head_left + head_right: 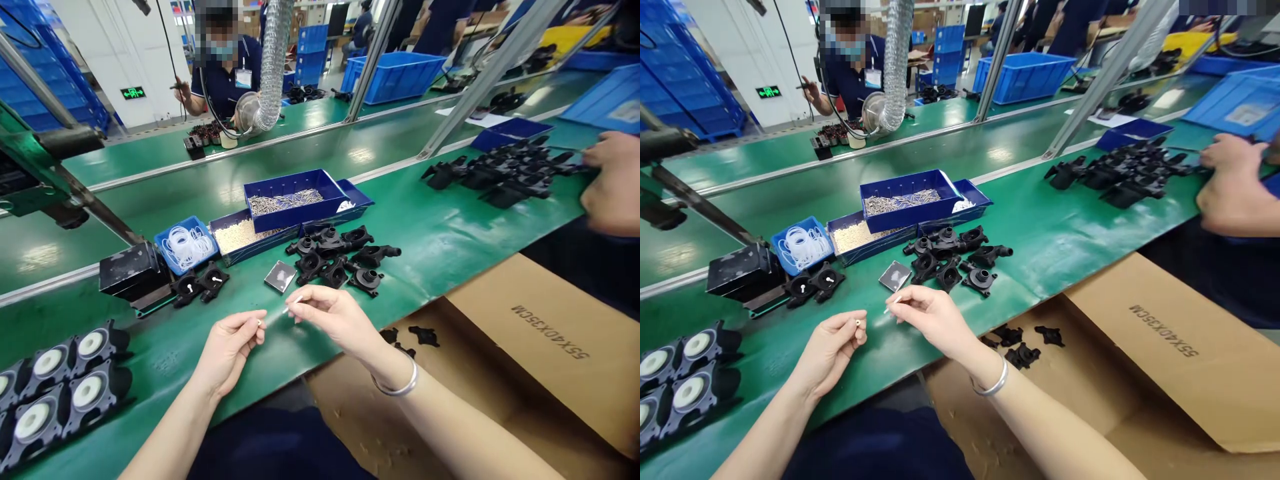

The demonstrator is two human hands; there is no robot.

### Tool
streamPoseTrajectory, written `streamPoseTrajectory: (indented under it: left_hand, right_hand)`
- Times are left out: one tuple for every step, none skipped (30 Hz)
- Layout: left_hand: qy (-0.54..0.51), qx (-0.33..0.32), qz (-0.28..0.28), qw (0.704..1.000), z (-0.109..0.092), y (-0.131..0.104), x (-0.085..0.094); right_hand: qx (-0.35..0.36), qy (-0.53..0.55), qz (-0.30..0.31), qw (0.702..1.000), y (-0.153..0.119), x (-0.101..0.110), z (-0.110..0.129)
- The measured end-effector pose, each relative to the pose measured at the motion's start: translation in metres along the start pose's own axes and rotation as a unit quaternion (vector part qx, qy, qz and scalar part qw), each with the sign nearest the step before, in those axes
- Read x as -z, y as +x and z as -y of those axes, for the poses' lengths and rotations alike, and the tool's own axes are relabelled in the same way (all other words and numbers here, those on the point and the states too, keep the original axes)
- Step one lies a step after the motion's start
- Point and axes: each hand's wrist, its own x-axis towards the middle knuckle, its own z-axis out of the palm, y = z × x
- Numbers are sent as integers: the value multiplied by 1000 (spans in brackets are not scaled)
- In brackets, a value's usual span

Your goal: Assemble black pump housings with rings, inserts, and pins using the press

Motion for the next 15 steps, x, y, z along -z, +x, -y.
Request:
streamPoseTrajectory:
  left_hand:
    - [-10,2,12,1000,0,-1,0]
    - [-20,6,24,999,0,-1,0]
    - [-28,11,32,999,1,-1,0]
    - [-35,17,36,999,1,-1,0]
    - [-41,24,35,998,2,-1,-1]
    - [-47,30,30,998,2,-1,-2]
    - [-53,37,23,998,2,-1,-3]
    - [-60,45,16,997,3,-1,-4]
    - [-66,51,10,997,3,-1,-5]
    - [-69,55,6,996,3,-1,-6]
    - [-71,58,6,996,3,-1,-7]
    - [-72,60,9,996,3,-1,-7]
    - [-73,62,13,995,3,-2,-8]
    - [-74,64,16,995,3,-2,-8]
    - [-75,67,17,995,3,-2,-9]
  right_hand:
    - [-4,29,-2,1000,-1,-4,0]
    - [-8,61,-1,998,-2,-8,-1]
    - [-11,87,1,996,-3,-13,-1]
    - [-12,104,3,995,-4,-16,-1]
    - [-11,109,3,994,-5,-20,0]
    - [-8,104,3,995,-6,-23,0]
    - [1,89,0,996,-6,-25,1]
    - [16,68,-5,998,-6,-27,1]
    - [36,42,-12,998,-6,-29,2]
    - [59,16,-20,998,-6,-30,1]
    - [82,-7,-26,996,-5,-31,1]
    - [101,-27,-31,994,-5,-32,0]
    - [117,-46,-37,991,-4,-33,-1]
    - [129,-62,-44,989,-4,-34,-2]
    - [140,-79,-52,986,-4,-34,-3]
